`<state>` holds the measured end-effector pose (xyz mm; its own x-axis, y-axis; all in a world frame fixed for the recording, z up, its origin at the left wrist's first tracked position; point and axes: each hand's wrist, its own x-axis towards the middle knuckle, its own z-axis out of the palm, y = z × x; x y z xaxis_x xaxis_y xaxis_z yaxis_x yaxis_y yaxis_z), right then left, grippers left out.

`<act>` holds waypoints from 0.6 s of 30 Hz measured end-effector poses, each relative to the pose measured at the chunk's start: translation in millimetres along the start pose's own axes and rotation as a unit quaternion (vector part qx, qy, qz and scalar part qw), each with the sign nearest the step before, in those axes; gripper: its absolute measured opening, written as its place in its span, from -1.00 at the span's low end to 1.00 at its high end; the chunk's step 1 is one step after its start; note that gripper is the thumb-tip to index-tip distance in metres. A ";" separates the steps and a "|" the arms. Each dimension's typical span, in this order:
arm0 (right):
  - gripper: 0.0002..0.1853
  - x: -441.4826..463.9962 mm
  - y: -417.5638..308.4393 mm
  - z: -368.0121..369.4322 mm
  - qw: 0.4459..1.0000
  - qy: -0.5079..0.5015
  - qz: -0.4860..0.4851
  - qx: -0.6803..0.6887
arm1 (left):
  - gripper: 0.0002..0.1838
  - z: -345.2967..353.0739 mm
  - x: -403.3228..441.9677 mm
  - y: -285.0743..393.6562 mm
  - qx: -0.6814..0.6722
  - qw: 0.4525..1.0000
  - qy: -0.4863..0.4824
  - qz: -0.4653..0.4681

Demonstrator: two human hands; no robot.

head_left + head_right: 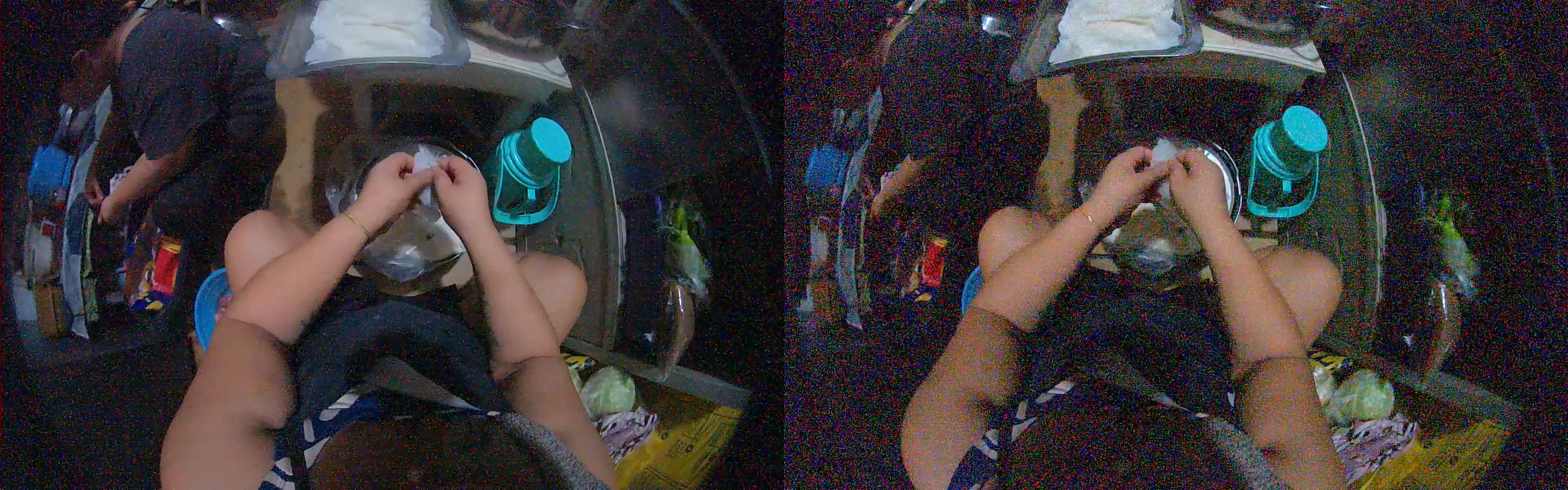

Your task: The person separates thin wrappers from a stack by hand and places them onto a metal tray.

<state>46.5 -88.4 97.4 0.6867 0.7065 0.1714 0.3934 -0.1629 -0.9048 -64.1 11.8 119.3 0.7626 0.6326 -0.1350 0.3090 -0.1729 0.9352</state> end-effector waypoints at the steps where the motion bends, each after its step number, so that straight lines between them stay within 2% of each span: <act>1: -0.76 -0.1 -2.7 -0.4 1.000 0.011 0.001 -0.017 | -0.84 -0.3 1.4 -3.7 -0.024 1.000 0.010 -0.015; 5: -0.76 7.1 18.6 2.4 0.998 -0.004 0.064 -0.017 | -0.86 -5.4 4.1 -5.1 -0.078 0.995 0.041 -0.054; 9: -0.74 14.9 51.8 14.9 0.982 0.007 0.149 0.118 | -0.88 -7.0 3.8 -5.3 -0.076 0.995 0.043 -0.039; 12: -0.72 15.0 51.3 12.4 0.966 -0.056 0.173 0.182 | -0.90 -3.0 1.4 -4.9 -0.111 0.993 -0.003 -0.032; 15: -0.70 7.6 26.9 10.5 0.954 -0.100 0.202 0.199 | -0.90 -1.0 14.8 -31.1 -0.058 0.998 -0.014 0.034; 17: -0.70 6.7 23.6 9.0 0.938 -0.116 0.244 0.215 | -0.89 -5.6 16.9 -33.5 -0.008 1.000 -0.006 0.026; 18: -0.71 9.0 36.6 12.8 0.959 -0.085 0.201 0.183 | -0.88 -8.4 15.2 -28.0 0.017 1.000 -0.002 0.022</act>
<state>59.3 -79.2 60.9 0.6160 0.7445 -0.2575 -0.1438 -0.2152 -0.9659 -65.9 32.6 93.8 0.7774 0.6217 -0.0953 0.2940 -0.2253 0.9289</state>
